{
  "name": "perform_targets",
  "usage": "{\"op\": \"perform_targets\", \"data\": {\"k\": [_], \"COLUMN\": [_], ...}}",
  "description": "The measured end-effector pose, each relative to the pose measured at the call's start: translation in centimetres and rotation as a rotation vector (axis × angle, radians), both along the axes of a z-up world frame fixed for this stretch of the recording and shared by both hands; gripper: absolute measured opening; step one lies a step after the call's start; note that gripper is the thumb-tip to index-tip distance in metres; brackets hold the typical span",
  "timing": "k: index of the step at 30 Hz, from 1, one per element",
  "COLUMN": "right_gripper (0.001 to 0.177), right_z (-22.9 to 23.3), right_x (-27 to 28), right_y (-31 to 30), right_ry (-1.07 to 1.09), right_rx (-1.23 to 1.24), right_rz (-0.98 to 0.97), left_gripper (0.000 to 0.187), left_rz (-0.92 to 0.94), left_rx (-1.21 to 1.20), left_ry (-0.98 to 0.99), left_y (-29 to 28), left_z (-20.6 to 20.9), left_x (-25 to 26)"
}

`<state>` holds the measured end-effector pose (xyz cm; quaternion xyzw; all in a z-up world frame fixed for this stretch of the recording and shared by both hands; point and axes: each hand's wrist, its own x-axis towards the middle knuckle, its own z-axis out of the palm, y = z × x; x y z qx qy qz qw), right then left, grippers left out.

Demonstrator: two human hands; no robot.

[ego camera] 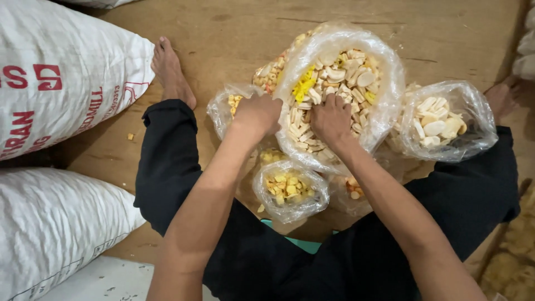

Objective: Mixing and packing various types of snacks from smaller bags into a larger central bag by hand.

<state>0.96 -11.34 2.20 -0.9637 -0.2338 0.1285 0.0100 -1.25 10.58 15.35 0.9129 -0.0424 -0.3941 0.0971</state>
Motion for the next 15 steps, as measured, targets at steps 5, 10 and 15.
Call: {"op": "perform_targets", "data": {"k": [5, 10, 15], "right_gripper": [0.034, 0.032, 0.032], "right_z": [-0.5, 2.7, 3.6], "right_x": [-0.2, -0.1, 0.6], "right_y": [0.3, 0.6, -0.2], "right_ry": [0.053, 0.057, 0.178], "right_rx": [-0.097, -0.159, -0.023], "right_rz": [-0.017, 0.015, -0.082], "left_gripper": [0.049, 0.053, 0.046], "left_rz": [0.058, 0.01, -0.085], "left_rx": [-0.006, -0.024, -0.13], "left_ry": [-0.046, -0.039, -0.136], "left_y": [1.0, -0.1, -1.2], "left_z": [1.7, 0.3, 1.2], "left_x": [1.1, 0.4, 0.9]}}
